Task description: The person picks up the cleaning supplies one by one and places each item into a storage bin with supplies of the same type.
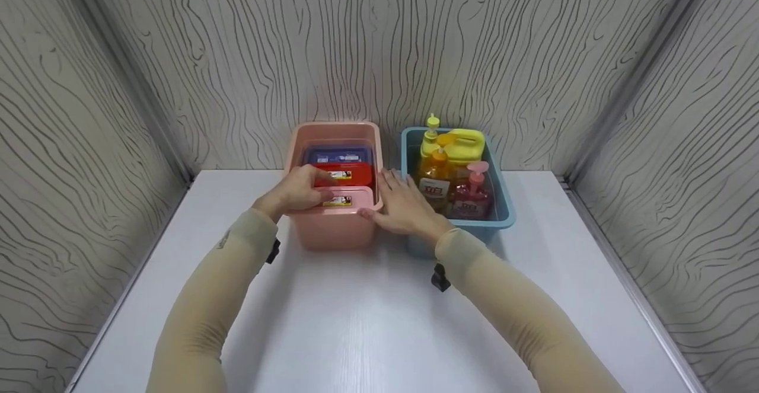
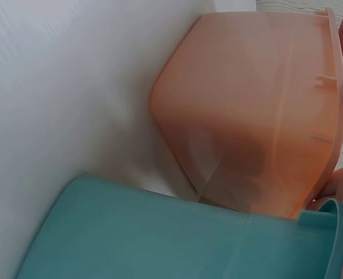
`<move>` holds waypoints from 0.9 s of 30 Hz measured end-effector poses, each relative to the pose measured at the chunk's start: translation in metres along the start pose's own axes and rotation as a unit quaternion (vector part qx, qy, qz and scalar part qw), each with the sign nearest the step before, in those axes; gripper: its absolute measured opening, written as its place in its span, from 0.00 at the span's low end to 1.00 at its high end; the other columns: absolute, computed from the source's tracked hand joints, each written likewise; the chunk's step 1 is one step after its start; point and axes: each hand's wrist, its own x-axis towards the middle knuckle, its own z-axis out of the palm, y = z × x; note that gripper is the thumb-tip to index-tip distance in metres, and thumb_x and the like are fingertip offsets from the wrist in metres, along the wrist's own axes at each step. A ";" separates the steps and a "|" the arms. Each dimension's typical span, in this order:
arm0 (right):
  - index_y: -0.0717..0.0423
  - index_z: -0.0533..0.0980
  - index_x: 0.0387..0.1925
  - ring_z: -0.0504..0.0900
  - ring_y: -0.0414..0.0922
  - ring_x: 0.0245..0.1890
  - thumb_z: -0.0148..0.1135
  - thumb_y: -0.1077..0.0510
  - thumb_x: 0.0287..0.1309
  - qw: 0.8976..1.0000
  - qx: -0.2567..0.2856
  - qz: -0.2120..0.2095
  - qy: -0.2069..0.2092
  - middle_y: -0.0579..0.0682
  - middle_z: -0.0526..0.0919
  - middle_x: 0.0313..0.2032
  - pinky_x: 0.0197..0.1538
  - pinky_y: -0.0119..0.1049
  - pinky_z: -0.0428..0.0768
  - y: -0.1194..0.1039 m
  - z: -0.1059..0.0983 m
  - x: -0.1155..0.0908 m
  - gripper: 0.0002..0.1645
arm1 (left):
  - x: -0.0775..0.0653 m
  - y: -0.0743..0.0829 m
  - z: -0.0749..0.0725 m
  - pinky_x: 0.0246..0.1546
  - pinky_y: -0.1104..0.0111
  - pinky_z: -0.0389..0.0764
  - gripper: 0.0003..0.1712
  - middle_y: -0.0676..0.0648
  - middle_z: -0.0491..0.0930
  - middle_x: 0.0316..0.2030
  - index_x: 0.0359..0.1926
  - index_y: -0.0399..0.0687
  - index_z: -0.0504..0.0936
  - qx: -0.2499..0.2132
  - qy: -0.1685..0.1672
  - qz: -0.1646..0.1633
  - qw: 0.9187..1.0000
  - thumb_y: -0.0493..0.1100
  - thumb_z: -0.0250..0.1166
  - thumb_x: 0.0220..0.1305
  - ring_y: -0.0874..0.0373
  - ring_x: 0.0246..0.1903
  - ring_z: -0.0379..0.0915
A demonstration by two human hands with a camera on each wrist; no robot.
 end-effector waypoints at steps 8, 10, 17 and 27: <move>0.56 0.45 0.92 0.44 0.60 0.94 0.53 0.17 0.73 1.000 0.004 -0.014 -0.027 0.58 0.46 0.93 0.94 0.61 0.43 0.002 -0.015 -0.001 0.69 | -0.002 0.008 -0.003 0.78 0.39 0.79 0.26 0.38 0.91 0.64 0.67 0.41 0.89 0.039 0.002 0.034 0.999 0.48 0.72 0.74 0.39 0.66 0.85; 0.55 0.47 0.92 0.46 0.60 0.94 0.55 0.18 0.72 0.999 0.012 -0.014 -0.035 0.57 0.48 0.93 0.94 0.62 0.46 0.002 -0.020 -0.002 0.67 | -0.003 0.012 -0.003 0.77 0.39 0.79 0.27 0.38 0.91 0.64 0.67 0.42 0.89 0.053 -0.001 0.043 0.998 0.50 0.72 0.73 0.39 0.66 0.85; 0.46 0.57 0.91 0.60 0.60 0.91 0.66 0.24 0.72 0.998 0.038 -0.011 -0.048 0.53 0.63 0.89 0.89 0.69 0.59 0.005 -0.039 -0.011 0.60 | -0.007 0.023 -0.004 0.80 0.37 0.76 0.37 0.40 0.86 0.71 0.74 0.46 0.84 0.067 -0.011 0.020 0.998 0.57 0.77 0.71 0.37 0.74 0.80; 0.41 0.72 0.84 0.84 0.53 0.73 0.76 0.32 0.68 0.999 0.031 0.012 -0.043 0.50 0.83 0.76 0.76 0.59 0.84 0.013 -0.070 -0.035 0.49 | -0.020 0.021 -0.011 0.79 0.36 0.76 0.40 0.41 0.85 0.73 0.77 0.48 0.82 0.099 0.003 0.016 0.995 0.58 0.78 0.69 0.38 0.73 0.80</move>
